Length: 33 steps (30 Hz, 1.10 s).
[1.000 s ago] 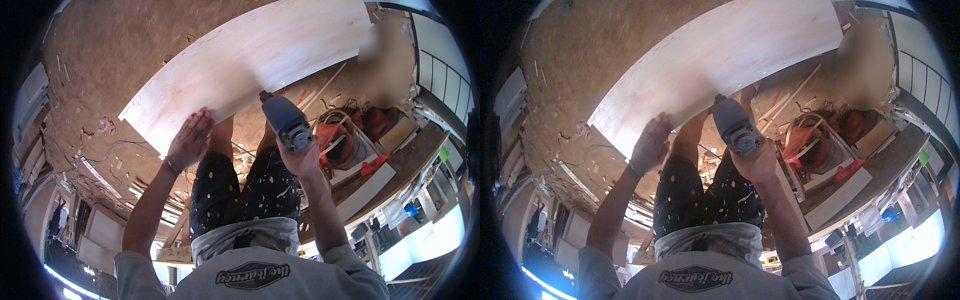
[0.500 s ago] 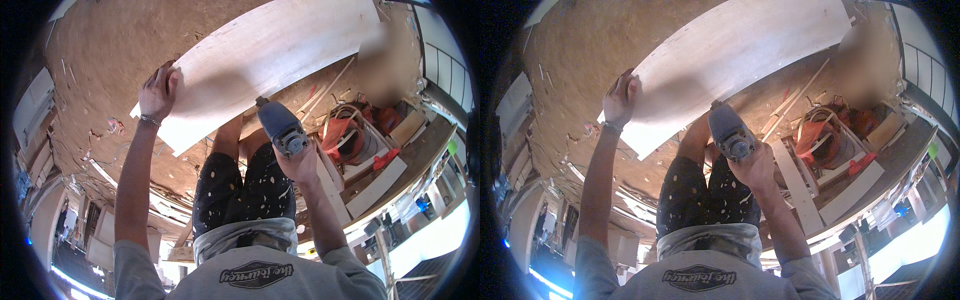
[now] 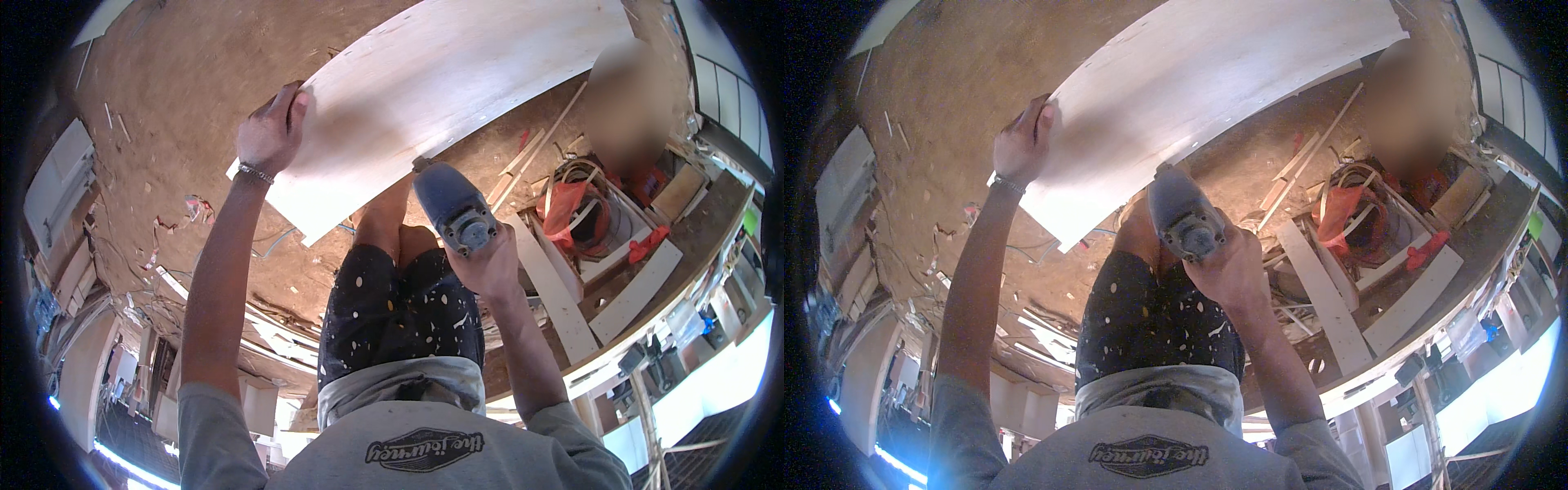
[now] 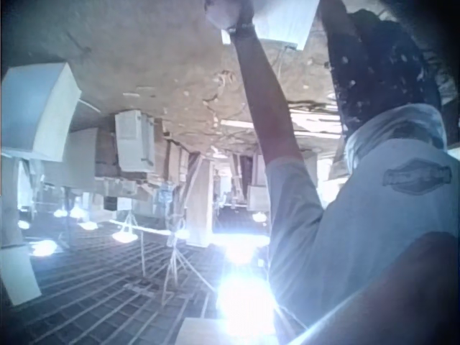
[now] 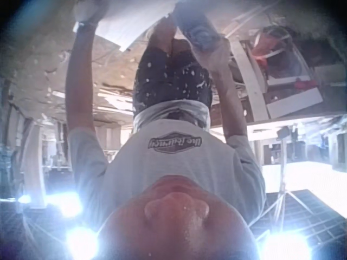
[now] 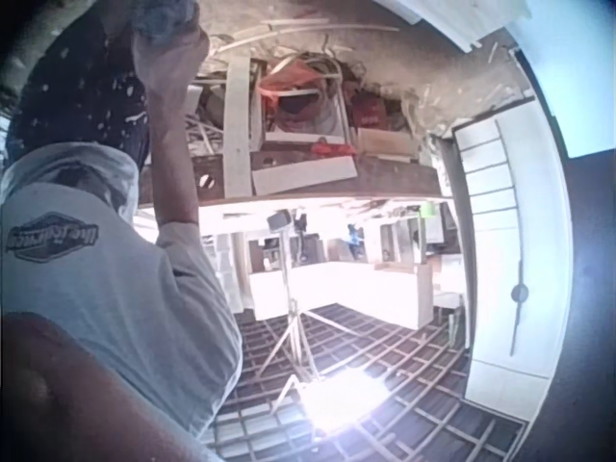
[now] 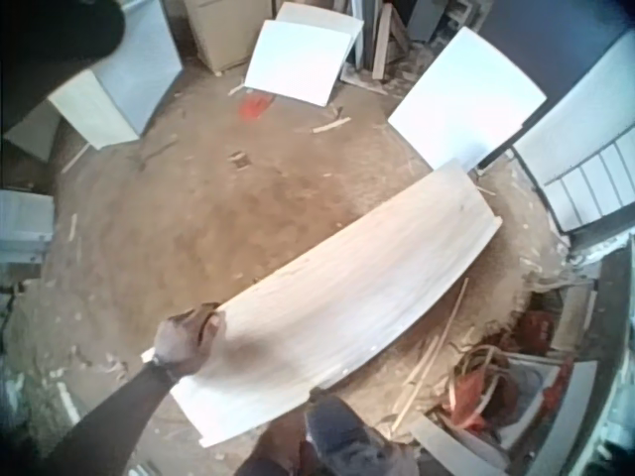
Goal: The person uses a wood router to shape the edge of a wooden board, then secures a smaller wooden piece to the board using a nail gun and finishes by drilling holes into another wooden board using a power drill.
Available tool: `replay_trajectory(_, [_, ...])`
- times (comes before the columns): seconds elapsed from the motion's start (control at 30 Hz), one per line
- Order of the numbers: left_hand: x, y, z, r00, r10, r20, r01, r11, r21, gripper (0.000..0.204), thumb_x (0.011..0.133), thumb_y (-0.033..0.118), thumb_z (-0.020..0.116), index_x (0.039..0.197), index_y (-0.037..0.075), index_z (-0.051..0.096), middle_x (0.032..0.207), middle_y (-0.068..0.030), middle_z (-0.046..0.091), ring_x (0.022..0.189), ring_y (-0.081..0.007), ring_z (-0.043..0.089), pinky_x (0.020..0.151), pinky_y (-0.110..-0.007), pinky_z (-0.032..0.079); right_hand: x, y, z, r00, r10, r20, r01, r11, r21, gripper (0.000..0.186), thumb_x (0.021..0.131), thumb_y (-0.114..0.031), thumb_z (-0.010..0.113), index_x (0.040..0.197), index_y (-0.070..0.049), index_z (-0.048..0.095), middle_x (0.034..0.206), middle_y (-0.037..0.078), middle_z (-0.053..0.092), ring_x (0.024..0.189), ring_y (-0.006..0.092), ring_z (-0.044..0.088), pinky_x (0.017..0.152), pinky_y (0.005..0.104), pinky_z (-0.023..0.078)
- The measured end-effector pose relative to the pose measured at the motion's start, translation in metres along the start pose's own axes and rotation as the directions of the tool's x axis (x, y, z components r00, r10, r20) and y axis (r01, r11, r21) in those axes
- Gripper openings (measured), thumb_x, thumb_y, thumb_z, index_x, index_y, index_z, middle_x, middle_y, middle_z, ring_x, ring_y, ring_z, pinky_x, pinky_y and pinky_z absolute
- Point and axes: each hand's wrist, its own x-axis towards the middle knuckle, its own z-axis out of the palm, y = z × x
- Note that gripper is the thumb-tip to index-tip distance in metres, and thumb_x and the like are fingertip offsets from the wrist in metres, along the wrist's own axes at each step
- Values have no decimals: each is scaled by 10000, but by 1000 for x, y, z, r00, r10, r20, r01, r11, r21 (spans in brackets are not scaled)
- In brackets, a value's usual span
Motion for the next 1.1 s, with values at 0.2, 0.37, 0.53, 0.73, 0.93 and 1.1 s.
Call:
replay_trajectory(0.2, [-3, -6, 0, 1000, 19, -21, -19, 1000, -22, 356, 1031, 422, 415, 1186, 162, 603, 973, -142, 715, 867, -355, 697, 718, -465, 560, -18, 9, 25, 999, -26, -41, 25, 999, -33, 401, 722, -183, 788, 1029, -16, 592, 798, 183, 661, 758, 405, 667, 653, 463, 543])
replay_trajectory(0.37, [-4, -9, 1, 1000, 20, -24, -20, 1000, 3, 392, 1033, 451, 384, 1183, 159, 598, 942, -151, 714, 848, -366, 695, 714, -487, 555, -38, -6, 48, 994, -90, -66, 86, 994, -62, 565, 733, -234, 827, 1092, 48, 495, 804, 197, 599, 719, 429, 612, 648, 490, 493])
replay_trajectory(0.53, [-4, -13, -1, 999, 30, -22, -30, 999, -12, 409, 1033, 461, 363, 1194, 166, 597, 936, -147, 715, 861, -362, 697, 742, -496, 559, -36, -24, 60, 998, 49, -49, -51, 998, -32, 368, 748, -238, 812, 881, 15, 580, 772, 173, 648, 718, 394, 637, 673, 482, 487])
replay_trajectory(0.73, [-4, -13, -1, 999, -10, 42, 8, 998, 56, 404, 1029, 463, 368, 1181, 168, 600, 953, -135, 722, 902, -341, 702, 786, -491, 567, -51, -40, 72, 999, 28, -15, -28, 999, -16, 291, 770, -235, 785, 868, -16, 622, 765, 154, 660, 685, 377, 646, 686, 459, 496])
replay_trajectory(0.93, [-1, -19, -2, 996, 79, 37, -77, 995, -59, 527, 1025, 514, 337, 1377, 174, 533, 1153, -171, 683, 1063, -367, 652, 948, -479, 504, -62, -40, 98, 1000, 24, -8, -24, 1000, 9, 251, 784, -182, 774, 893, 6, 648, 783, 144, 681, 721, 335, 692, 668, 439, 524])
replay_trajectory(1.1, [-3, -12, -19, 982, 5, 191, 25, 988, -153, 453, 1004, 356, 380, 1300, 56, 546, 1227, -212, 632, 1136, -385, 596, 975, -484, 467, -63, -56, 101, 1000, -7, -25, 5, 994, -111, 225, 798, -155, 752, 883, 31, 657, 810, 148, 708, 775, 285, 727, 678, 367, 550])
